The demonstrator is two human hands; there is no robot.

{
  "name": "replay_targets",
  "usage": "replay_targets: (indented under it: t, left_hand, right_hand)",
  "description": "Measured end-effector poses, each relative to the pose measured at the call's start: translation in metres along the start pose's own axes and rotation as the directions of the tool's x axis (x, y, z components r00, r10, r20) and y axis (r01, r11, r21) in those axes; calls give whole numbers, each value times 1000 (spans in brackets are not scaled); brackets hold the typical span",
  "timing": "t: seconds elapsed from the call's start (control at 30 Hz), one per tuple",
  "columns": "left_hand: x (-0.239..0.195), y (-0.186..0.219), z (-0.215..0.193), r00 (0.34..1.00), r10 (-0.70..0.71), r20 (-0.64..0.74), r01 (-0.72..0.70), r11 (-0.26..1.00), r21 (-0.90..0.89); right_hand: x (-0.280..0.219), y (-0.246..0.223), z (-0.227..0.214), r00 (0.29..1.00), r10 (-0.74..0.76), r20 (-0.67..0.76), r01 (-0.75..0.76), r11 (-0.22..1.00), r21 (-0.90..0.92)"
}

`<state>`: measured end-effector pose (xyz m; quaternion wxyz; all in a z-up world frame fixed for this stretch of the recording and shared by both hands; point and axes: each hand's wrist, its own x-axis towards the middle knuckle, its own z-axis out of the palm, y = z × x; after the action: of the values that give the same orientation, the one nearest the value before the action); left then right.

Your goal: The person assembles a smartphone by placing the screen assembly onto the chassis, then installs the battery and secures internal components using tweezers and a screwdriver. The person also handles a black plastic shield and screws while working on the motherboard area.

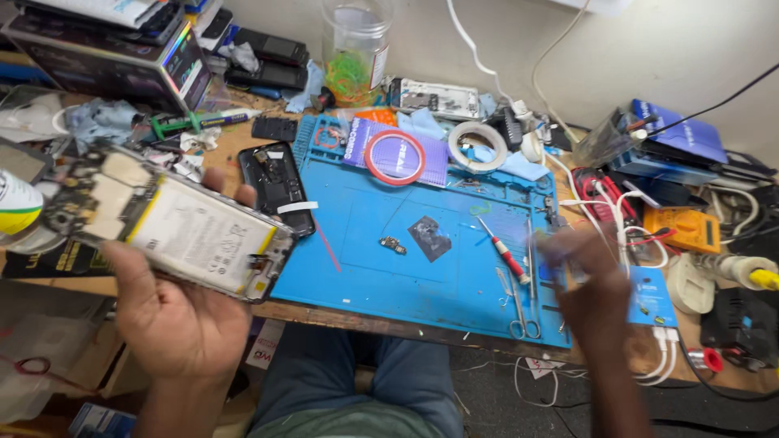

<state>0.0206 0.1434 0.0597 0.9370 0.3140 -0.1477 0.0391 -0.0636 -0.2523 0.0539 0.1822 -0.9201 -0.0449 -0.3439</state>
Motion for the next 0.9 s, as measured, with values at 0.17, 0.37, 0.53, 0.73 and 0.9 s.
replay_targets:
  t: [0.17,0.37,0.53,0.73,0.9]
  left_hand:
    - [-9,6,-3,995,2,-102,-2,1000,-1]
    - [-15,-16,9,988,-106,-109,74,961,-265]
    - [-32,-45,17,925,-316,-212,242,918,-314]
    - [-47,-53,7,912,-361,-193,291,904,-313]
    - [-40,-45,7,893,-329,-307,229,919,-320]
  right_hand:
    - [-36,-89,42,880,-302,368,249,951,185]
    - [18,-85,64,926,-19,378,-22,994,105]
    - [39,-75,124,849,92,520,-126,992,30]
    - [53,-13,81,782,334,526,-479,862,165]
    - [4,-46,35,923,-84,376,76,996,36]
